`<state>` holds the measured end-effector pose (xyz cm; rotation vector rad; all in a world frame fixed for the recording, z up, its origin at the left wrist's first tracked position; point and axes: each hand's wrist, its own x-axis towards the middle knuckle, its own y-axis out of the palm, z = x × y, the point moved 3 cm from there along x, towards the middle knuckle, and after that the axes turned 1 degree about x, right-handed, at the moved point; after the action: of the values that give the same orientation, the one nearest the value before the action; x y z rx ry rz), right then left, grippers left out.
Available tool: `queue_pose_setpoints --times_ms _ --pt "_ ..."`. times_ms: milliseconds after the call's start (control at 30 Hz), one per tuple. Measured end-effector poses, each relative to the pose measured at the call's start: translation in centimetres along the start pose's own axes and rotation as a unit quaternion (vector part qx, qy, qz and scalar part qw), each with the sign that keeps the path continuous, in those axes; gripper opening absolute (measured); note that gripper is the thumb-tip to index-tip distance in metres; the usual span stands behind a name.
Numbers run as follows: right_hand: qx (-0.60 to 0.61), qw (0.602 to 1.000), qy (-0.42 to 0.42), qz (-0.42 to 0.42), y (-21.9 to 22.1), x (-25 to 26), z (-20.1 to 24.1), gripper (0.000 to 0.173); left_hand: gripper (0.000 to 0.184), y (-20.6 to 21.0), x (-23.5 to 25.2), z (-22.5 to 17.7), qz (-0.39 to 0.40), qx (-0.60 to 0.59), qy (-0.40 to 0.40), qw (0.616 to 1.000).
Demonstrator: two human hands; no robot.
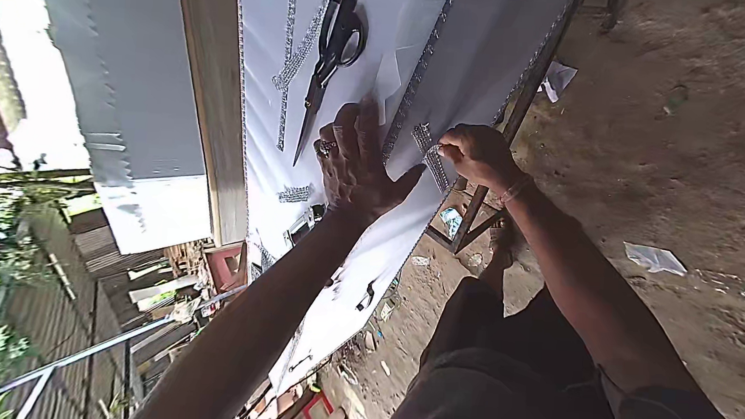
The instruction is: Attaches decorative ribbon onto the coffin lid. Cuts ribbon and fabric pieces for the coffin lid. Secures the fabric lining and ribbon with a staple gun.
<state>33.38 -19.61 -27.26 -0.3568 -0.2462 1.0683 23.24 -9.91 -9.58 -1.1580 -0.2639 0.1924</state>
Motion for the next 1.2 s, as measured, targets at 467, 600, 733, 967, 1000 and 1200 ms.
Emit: queue_pose_setpoints --times_ms 467,600,733,967,1000,1200 --pt "0.066 0.997 0.045 -0.021 -1.3 1.7 -1.8 0.027 0.121 0.8 -0.2 -1.1 0.016 0.121 0.043 0.992" --pt "0.136 0.982 0.085 -0.101 -0.2 1.5 -2.5 0.025 0.124 0.8 -0.2 -1.1 0.003 0.132 0.059 0.989" --pt "0.195 0.961 0.086 -0.178 1.3 1.1 -3.5 0.039 0.127 0.8 -0.2 -1.1 0.013 0.132 0.064 0.989" --pt "0.237 0.946 0.086 -0.202 2.1 0.8 -4.0 0.048 0.133 0.8 -0.1 -0.9 -0.009 0.102 0.069 0.992" --pt "0.235 0.947 0.082 -0.203 2.2 0.9 -4.0 0.047 0.122 0.7 -0.1 -0.7 -0.015 0.085 0.072 0.994" --pt "0.235 0.947 0.060 -0.209 2.2 0.8 -4.0 0.045 0.084 0.0 0.0 -0.1 -0.012 0.008 0.035 0.999"
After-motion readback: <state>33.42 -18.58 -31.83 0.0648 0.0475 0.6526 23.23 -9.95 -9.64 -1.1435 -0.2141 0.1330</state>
